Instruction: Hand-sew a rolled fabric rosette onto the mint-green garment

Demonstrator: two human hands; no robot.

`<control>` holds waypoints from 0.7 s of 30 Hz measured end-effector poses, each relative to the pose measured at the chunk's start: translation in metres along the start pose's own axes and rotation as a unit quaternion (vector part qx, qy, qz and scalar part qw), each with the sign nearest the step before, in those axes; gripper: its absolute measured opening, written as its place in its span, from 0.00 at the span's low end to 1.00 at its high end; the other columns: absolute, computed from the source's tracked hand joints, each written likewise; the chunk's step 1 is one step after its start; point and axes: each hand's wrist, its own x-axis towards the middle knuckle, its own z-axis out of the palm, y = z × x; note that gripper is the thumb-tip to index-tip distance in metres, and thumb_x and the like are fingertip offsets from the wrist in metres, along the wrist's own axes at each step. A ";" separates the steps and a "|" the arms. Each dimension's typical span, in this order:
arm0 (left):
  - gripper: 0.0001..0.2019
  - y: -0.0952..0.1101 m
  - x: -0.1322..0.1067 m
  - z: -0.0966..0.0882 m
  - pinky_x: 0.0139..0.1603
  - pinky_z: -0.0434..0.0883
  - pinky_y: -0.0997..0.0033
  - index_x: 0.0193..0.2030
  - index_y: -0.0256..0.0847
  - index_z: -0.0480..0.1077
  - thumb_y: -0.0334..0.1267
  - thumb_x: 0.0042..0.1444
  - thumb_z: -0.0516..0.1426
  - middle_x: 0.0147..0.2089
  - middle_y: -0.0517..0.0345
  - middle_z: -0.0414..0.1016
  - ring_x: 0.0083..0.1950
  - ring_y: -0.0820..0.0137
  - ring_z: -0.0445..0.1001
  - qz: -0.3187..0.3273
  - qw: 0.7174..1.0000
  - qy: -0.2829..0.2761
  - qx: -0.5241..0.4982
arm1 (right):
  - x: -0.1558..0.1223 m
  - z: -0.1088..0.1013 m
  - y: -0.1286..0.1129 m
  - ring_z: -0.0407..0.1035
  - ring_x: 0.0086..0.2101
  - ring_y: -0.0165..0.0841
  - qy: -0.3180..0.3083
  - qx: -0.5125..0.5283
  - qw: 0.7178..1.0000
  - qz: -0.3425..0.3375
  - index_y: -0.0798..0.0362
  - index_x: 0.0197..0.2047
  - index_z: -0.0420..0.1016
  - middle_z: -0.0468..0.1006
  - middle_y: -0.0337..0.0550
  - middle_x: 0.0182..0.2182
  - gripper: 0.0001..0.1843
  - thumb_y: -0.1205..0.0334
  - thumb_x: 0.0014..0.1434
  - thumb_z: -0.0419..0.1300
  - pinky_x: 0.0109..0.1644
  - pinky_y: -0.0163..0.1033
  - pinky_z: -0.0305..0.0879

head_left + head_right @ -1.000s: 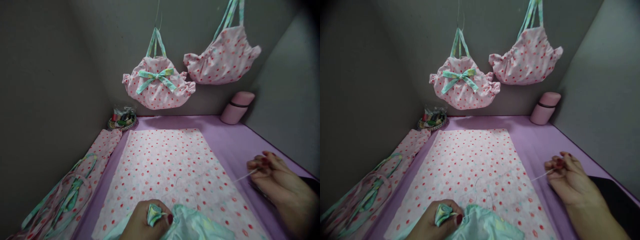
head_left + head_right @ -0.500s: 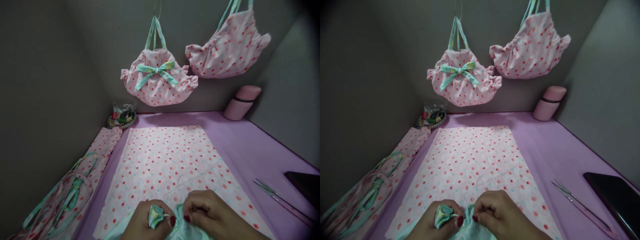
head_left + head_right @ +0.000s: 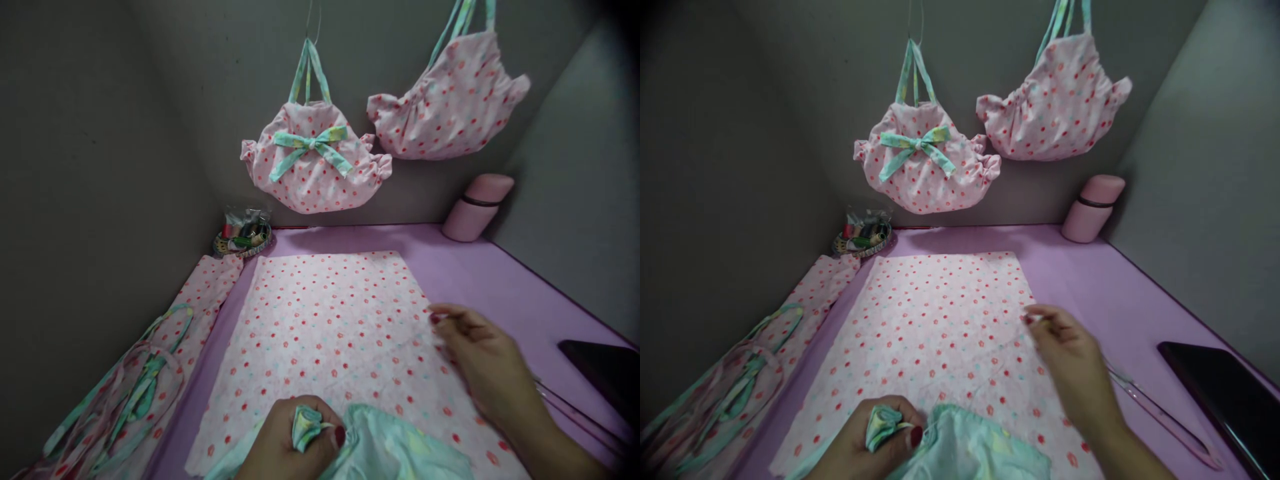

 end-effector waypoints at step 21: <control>0.18 -0.005 -0.001 0.001 0.26 0.56 0.75 0.30 0.35 0.71 0.52 0.50 0.56 0.23 0.61 0.61 0.25 0.74 0.56 -0.003 1.000 0.019 -0.007 | -0.052 0.035 -0.028 0.66 0.26 0.28 -0.470 -0.084 0.870 -0.126 0.53 0.28 0.75 0.72 0.37 0.23 0.09 0.72 0.53 0.55 0.31 0.31 0.58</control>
